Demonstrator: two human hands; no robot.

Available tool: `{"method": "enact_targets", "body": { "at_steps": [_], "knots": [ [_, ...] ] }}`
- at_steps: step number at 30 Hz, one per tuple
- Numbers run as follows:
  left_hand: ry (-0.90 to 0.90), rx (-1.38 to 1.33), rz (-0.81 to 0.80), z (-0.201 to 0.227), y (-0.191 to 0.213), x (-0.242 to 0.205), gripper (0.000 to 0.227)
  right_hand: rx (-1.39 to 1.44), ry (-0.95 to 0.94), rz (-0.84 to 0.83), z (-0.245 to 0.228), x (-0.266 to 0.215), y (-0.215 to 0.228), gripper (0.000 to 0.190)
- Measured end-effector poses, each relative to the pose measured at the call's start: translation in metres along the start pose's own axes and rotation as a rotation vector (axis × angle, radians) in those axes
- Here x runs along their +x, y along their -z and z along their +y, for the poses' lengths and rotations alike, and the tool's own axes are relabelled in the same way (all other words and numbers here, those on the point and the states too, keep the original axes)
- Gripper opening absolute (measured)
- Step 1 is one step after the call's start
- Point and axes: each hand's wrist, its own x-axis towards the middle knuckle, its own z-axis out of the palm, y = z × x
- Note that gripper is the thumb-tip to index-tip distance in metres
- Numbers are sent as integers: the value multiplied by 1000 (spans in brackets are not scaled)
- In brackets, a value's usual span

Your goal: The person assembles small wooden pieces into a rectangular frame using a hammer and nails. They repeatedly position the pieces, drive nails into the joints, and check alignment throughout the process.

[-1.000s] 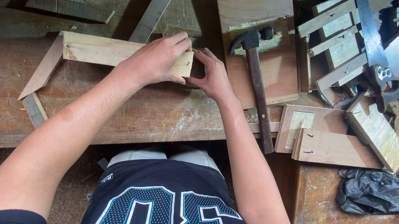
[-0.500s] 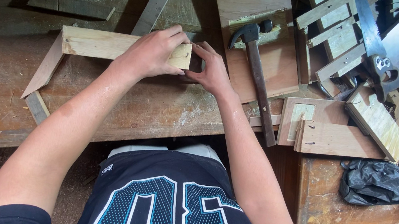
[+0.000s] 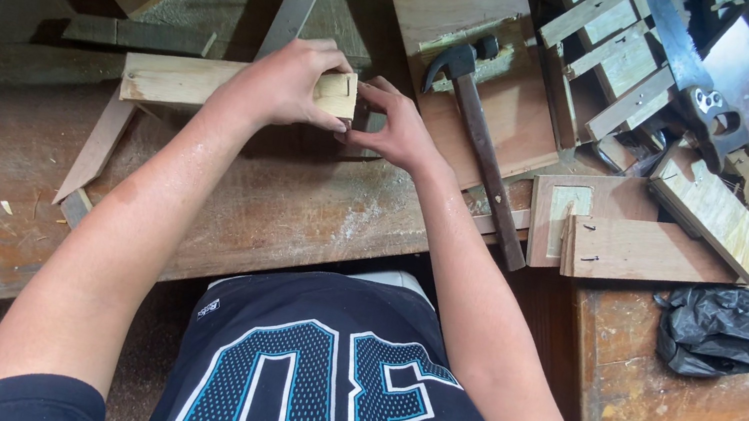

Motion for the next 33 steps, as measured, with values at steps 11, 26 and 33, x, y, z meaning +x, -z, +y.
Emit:
{"method": "enact_targets", "body": {
  "at_steps": [11,26,33],
  "knots": [
    [144,-23,-120,-6,25,23,84,87,-106,-4,6,2,6,86],
    [215,-105,-205,-24,24,44,85,185,-220,19,9,9,8,85],
    [186,-125,-211,-37,23,50,82,202,-237,38,5,12,10,84]
  ]
}}
